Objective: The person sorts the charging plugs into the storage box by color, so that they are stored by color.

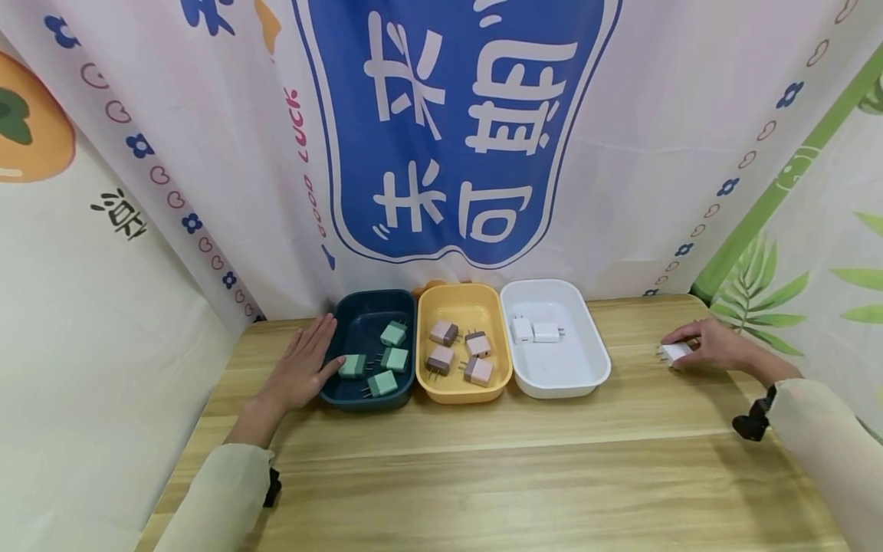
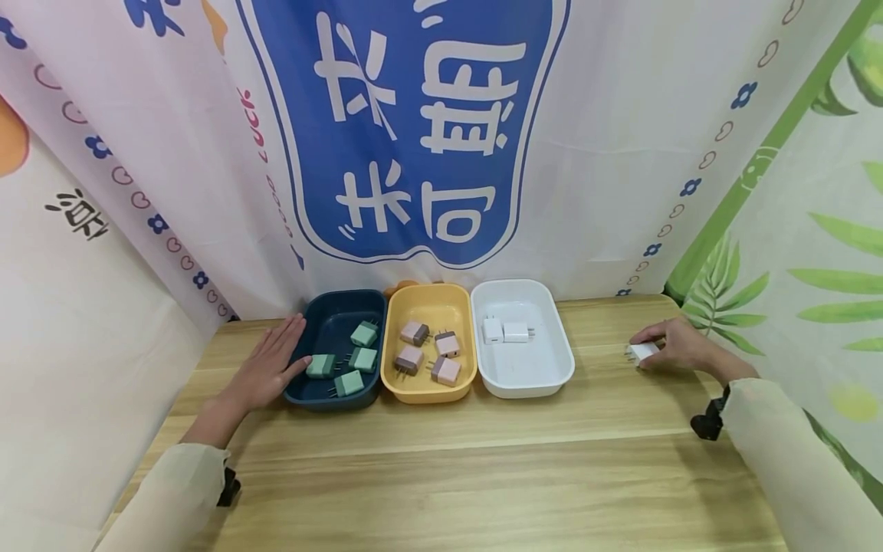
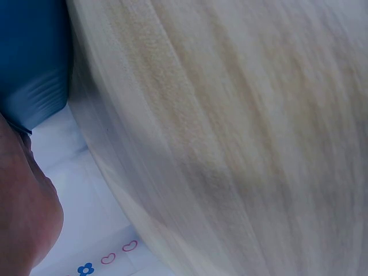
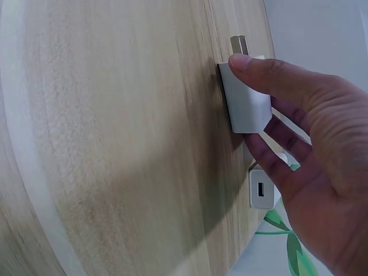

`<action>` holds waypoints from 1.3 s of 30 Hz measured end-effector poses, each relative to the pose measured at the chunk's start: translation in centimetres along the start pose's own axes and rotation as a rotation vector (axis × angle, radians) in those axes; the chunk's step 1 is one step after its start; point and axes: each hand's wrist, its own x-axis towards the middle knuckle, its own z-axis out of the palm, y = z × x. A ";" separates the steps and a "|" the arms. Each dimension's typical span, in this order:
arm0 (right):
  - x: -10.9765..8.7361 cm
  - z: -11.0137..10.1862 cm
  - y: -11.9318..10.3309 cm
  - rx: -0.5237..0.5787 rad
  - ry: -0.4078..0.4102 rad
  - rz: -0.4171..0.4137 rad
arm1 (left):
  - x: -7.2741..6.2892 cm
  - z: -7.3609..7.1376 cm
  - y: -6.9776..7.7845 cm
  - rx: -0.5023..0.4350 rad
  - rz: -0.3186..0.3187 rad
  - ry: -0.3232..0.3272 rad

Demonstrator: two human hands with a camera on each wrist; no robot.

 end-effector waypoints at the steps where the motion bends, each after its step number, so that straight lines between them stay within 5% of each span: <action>1: 0.0 0.1 0.1 -0.002 0.001 0.002 | 0.0 0.0 0.0 0.001 -0.001 0.000; 39: 0.4 -0.4 -2.2 0.027 0.086 -0.010 | -0.2 -0.1 0.3 0.001 -0.004 0.013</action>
